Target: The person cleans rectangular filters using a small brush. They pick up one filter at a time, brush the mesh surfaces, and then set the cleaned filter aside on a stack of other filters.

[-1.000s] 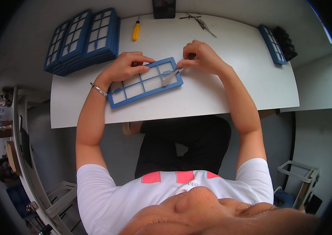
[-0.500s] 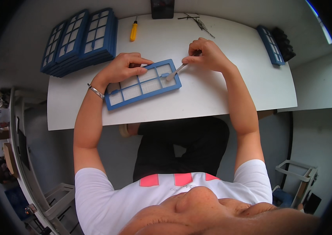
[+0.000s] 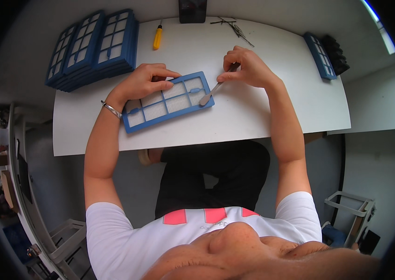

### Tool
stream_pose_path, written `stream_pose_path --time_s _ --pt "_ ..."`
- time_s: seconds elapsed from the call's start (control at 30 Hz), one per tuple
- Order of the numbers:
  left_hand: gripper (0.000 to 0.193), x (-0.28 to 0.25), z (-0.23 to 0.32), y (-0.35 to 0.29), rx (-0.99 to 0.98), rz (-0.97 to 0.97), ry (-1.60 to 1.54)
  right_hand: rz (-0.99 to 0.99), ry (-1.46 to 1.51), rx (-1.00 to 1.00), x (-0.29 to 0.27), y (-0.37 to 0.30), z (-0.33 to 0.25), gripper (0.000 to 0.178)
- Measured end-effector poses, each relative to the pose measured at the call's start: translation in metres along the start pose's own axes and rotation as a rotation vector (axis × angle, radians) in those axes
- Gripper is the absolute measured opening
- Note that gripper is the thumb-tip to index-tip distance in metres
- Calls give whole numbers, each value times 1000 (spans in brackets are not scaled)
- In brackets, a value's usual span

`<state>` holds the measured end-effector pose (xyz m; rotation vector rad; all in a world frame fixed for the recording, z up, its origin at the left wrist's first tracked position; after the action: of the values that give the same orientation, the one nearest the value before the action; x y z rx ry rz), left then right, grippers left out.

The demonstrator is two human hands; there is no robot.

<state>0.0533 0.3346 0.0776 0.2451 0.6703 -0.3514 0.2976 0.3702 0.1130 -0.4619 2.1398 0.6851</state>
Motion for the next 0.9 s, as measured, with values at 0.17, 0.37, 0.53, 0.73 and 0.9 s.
stream_pose_path --time_s 0.17,0.37,0.53,0.73,0.9 --pt "37 1 0 -1 14 -3 8 15 -57 112 -3 -1 3 32" --pt "38 0 3 -1 16 -3 6 -16 -10 47 -3 -2 3 40" --pt "37 -1 1 -1 28 5 15 42 -62 61 -1 1 5 40" --pt "36 -1 2 0 66 14 18 6 -75 72 2 -2 2 37" --pt "38 -2 -4 0 34 64 43 119 -111 100 -2 2 6 34"
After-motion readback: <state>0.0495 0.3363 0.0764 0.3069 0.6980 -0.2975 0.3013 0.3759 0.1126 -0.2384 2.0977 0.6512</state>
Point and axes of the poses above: each hand's wrist, its own y-axis towards the middle knuckle, its own x-axis out of the palm, z = x × y, the point moved 6 cm from there along y, towards the middle knuckle, and after that the axes turned 11 degrees about z, right-handed, at the moved point
